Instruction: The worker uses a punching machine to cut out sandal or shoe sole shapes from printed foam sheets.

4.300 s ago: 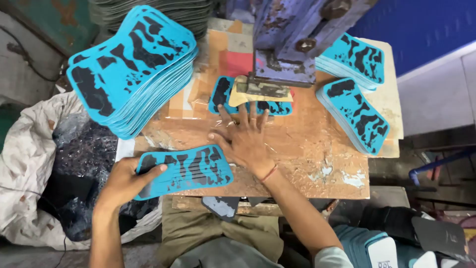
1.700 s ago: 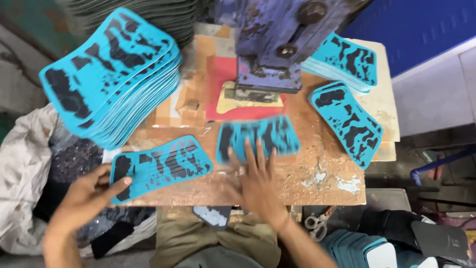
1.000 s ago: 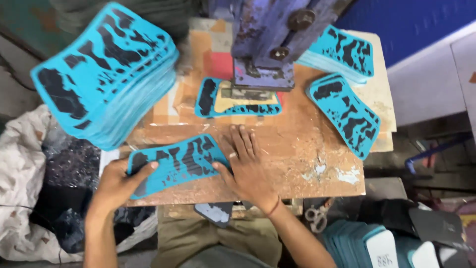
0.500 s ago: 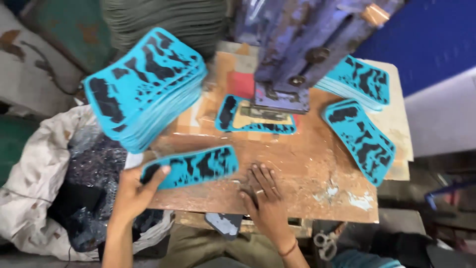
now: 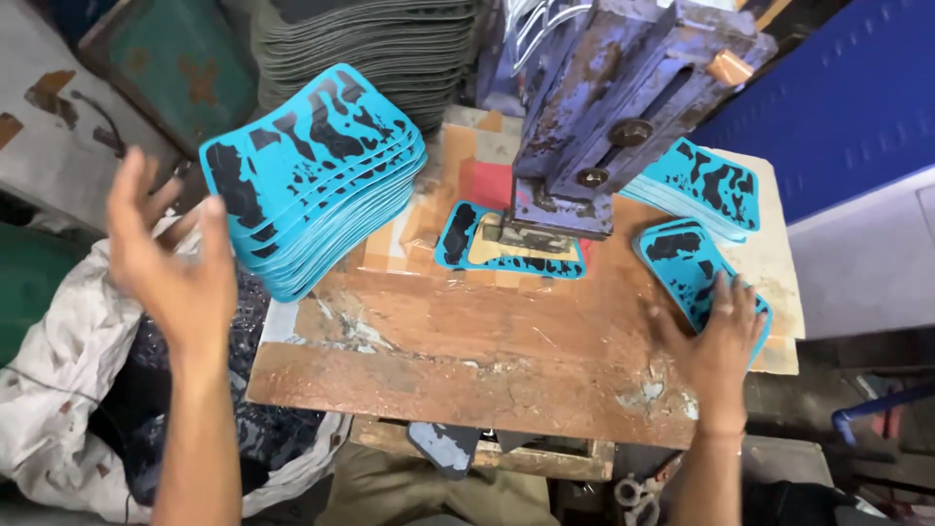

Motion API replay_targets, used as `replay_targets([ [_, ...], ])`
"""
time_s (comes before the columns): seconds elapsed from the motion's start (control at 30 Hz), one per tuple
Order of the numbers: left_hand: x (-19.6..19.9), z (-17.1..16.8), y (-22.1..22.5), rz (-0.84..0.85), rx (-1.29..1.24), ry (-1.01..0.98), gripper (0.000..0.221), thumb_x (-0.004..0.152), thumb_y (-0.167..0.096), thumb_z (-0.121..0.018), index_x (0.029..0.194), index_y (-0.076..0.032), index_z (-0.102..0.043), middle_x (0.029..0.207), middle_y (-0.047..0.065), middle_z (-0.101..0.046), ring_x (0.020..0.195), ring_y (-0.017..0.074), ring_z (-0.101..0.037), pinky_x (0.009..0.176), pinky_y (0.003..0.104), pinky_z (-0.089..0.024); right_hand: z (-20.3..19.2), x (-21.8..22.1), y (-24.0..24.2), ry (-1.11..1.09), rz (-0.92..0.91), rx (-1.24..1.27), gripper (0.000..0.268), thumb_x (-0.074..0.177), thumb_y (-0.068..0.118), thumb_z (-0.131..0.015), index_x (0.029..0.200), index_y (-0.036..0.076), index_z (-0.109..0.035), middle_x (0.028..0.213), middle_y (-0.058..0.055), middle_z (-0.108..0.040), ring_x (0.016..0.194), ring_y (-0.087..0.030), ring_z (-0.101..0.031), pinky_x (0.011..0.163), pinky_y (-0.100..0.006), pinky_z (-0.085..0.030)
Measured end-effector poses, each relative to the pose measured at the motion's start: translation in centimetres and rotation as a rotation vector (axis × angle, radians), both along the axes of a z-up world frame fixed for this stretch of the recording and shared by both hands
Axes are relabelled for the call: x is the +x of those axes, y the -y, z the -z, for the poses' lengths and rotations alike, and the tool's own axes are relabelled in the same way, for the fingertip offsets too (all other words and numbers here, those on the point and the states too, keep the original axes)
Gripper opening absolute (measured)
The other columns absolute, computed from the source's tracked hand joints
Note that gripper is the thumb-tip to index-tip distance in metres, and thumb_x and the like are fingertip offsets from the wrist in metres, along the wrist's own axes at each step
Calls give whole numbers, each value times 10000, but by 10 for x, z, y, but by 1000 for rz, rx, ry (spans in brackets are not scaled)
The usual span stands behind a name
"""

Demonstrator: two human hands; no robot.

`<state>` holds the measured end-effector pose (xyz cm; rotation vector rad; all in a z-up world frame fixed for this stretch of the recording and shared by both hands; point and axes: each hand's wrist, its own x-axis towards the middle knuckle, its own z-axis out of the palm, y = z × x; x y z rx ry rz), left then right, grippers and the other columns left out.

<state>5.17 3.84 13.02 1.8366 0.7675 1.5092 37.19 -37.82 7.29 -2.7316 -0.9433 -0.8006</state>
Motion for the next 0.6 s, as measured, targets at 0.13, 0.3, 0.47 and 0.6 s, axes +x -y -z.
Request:
replay_targets([
  [0.13, -14, 48, 44, -76, 169, -183, 297, 1037, -10, -743, 1304, -19, -614, 1255, 164, -669, 1102, 274, -641, 903, 341, -535, 8, 21, 1, -111, -73, -23, 802, 780, 415, -835, 1388, -48, -589, 1364, -336, -582, 1277, -507, -550, 1065, -598, -382],
  [0.3, 12, 86, 88, 295, -14, -371, 283, 912, -129, -764, 1185, -87, -703, 1079, 117, -715, 1005, 289, -668, 863, 391, -524, 18, -12, 3, -297, -161, 314, 414, 1020, 281, -669, 1331, 9, -686, 1349, -265, -657, 1318, -458, -606, 1126, -484, -465],
  [0.47, 17, 104, 102, 497, 57, -420, 430, 854, -162, -774, 1254, -65, -652, 1136, 142, -712, 1024, 320, -662, 899, 426, -512, 35, 5, 21, -103, -122, 247, 365, 1085, 232, -650, 1365, -1, -662, 1397, -287, -643, 1346, -491, -584, 1184, -510, -449],
  [0.6, 29, 109, 88, 456, -65, -444, 507, 849, -176, -763, 1319, -57, -612, 999, 99, -733, 928, 258, -703, 824, 380, -545, 20, 7, 21, -120, -174, 131, 448, 986, 265, -680, 1311, -44, -683, 1360, -328, -617, 1278, -526, -565, 1093, -532, -441],
])
